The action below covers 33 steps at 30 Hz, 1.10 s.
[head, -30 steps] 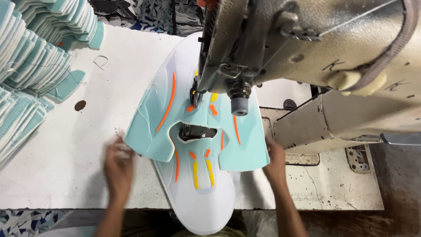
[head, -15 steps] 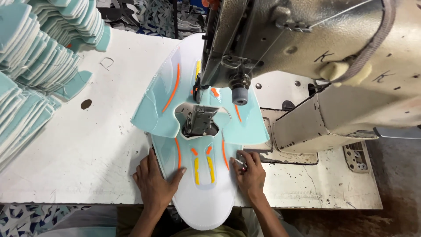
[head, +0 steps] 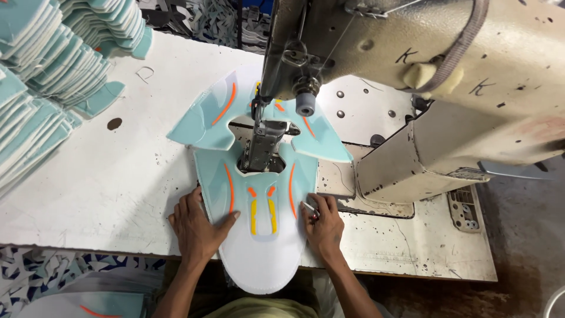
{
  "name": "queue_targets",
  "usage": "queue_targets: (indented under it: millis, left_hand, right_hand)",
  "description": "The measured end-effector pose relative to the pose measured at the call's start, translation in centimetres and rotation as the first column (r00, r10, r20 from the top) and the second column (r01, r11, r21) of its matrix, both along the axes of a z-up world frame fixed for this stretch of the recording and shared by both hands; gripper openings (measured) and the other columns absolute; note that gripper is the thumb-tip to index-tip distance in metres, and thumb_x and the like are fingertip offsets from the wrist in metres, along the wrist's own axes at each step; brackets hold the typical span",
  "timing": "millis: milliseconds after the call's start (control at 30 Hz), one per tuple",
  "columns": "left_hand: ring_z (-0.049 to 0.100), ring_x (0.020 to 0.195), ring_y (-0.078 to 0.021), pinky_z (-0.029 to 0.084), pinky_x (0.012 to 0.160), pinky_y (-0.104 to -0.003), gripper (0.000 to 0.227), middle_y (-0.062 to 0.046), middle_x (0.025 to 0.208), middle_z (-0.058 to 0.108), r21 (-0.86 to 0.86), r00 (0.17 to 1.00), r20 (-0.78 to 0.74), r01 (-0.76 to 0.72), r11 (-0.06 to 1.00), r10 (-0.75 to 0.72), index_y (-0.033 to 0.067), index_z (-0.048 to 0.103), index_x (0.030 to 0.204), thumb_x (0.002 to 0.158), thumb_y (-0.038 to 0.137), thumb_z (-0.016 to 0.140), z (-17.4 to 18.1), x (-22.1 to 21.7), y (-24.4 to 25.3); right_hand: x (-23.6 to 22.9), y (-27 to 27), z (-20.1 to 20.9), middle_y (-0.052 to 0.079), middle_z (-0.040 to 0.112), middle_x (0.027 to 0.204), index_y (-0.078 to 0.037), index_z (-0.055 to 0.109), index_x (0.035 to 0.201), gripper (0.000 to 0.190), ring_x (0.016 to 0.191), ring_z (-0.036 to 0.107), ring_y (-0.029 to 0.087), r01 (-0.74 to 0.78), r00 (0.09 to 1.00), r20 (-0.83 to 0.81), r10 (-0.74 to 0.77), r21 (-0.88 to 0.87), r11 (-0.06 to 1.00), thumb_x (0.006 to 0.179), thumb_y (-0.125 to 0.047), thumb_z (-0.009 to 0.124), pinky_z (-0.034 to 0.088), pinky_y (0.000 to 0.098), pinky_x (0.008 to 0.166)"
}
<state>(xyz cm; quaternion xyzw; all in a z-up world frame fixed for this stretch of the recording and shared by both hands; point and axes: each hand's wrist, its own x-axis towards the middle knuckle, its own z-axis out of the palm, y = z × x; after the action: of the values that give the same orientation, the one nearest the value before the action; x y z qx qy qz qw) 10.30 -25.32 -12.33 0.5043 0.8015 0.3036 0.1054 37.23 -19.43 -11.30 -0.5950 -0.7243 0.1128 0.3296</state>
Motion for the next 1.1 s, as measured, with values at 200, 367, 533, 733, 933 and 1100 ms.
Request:
queue_targets:
  millis: [200, 367, 533, 733, 933, 1100]
  left_hand:
    - [0.050, 0.115, -0.0332, 0.034, 0.098, -0.052, 0.099, -0.014, 0.117, 0.058, 0.016, 0.999, 0.052, -0.010, 1.000, 0.009, 0.0042, 0.051, 0.132, 0.056, 0.053, 0.092, -0.3, 0.0, -0.2]
    - [0.049, 0.118, -0.0351, 0.033, 0.102, -0.054, 0.090, -0.015, 0.120, 0.058, 0.027, 1.000, -0.015, -0.003, 1.000, 0.003, 0.0045, 0.056, 0.122, 0.058, 0.056, 0.092, -1.4, 0.0, -0.3]
    - [0.049, 0.117, -0.0356, 0.034, 0.099, -0.055, 0.077, -0.017, 0.120, 0.057, 0.094, 0.999, -0.030, 0.028, 0.995, -0.025, 0.0047, 0.059, 0.114, 0.062, 0.051, 0.092, -2.1, -0.2, -0.6]
    - [0.062, 0.105, -0.0266, 0.052, 0.089, -0.044, 0.052, -0.015, 0.113, 0.066, 0.331, 0.891, 0.440, -0.050, 0.942, -0.107, 0.0039, 0.058, 0.120, 0.080, 0.026, 0.084, -0.6, 1.0, -2.2]
    - [0.069, 0.098, -0.0215, 0.060, 0.086, -0.035, 0.042, -0.014, 0.109, 0.069, 0.436, 0.617, 0.746, -0.171, 0.884, -0.249, 0.0000, 0.054, 0.120, 0.087, 0.010, 0.077, 0.8, 1.9, -2.4]
    - [0.072, 0.102, -0.0243, 0.061, 0.086, -0.036, 0.048, -0.018, 0.114, 0.069, 0.301, 0.807, 0.589, -0.170, 0.939, -0.043, -0.0005, 0.048, 0.127, 0.088, 0.010, 0.074, -1.3, 2.0, -0.6]
  right_hand:
    - [0.3, -0.2, -0.1, 0.009, 0.064, 0.100, -0.008, 0.070, 0.114, 0.031, 0.065, 0.069, 0.022, 0.004, 1.000, -0.023, -0.005, -0.031, 1.000, 0.088, -0.023, 0.078, 0.056, 0.0350, 0.057]
    - [1.5, 0.0, -2.0, 0.010, 0.065, 0.107, -0.007, 0.071, 0.118, 0.037, 0.078, 0.071, 0.023, -0.055, 0.996, -0.075, 0.057, 0.030, 0.998, 0.082, -0.004, 0.064, 0.056, 0.0353, 0.064]
    - [1.7, -0.1, -1.2, 0.009, 0.067, 0.100, -0.004, 0.072, 0.113, 0.022, 0.073, 0.065, 0.020, -0.070, 0.967, -0.242, 0.082, 0.058, 0.996, 0.093, -0.012, 0.066, 0.051, 0.0321, 0.063]
    - [3.7, 0.5, -3.5, 0.012, 0.061, 0.081, 0.001, 0.073, 0.103, 0.037, 0.073, 0.052, 0.016, -0.050, 0.874, -0.486, -0.010, -0.110, 0.993, 0.105, -0.035, 0.067, 0.043, 0.0304, 0.065]
    - [3.7, 0.6, -2.4, 0.004, 0.075, 0.088, -0.003, 0.076, 0.110, 0.044, 0.075, 0.063, 0.010, -0.127, 0.839, -0.543, 0.030, -0.142, 0.982, 0.097, -0.044, 0.066, 0.048, 0.0257, 0.066]
    - [2.6, 0.0, -0.4, 0.009, 0.075, 0.080, -0.006, 0.077, 0.116, 0.047, 0.062, 0.055, 0.013, -0.129, 0.925, -0.381, 0.008, -0.294, 0.947, 0.088, -0.044, 0.075, 0.046, 0.0281, 0.057]
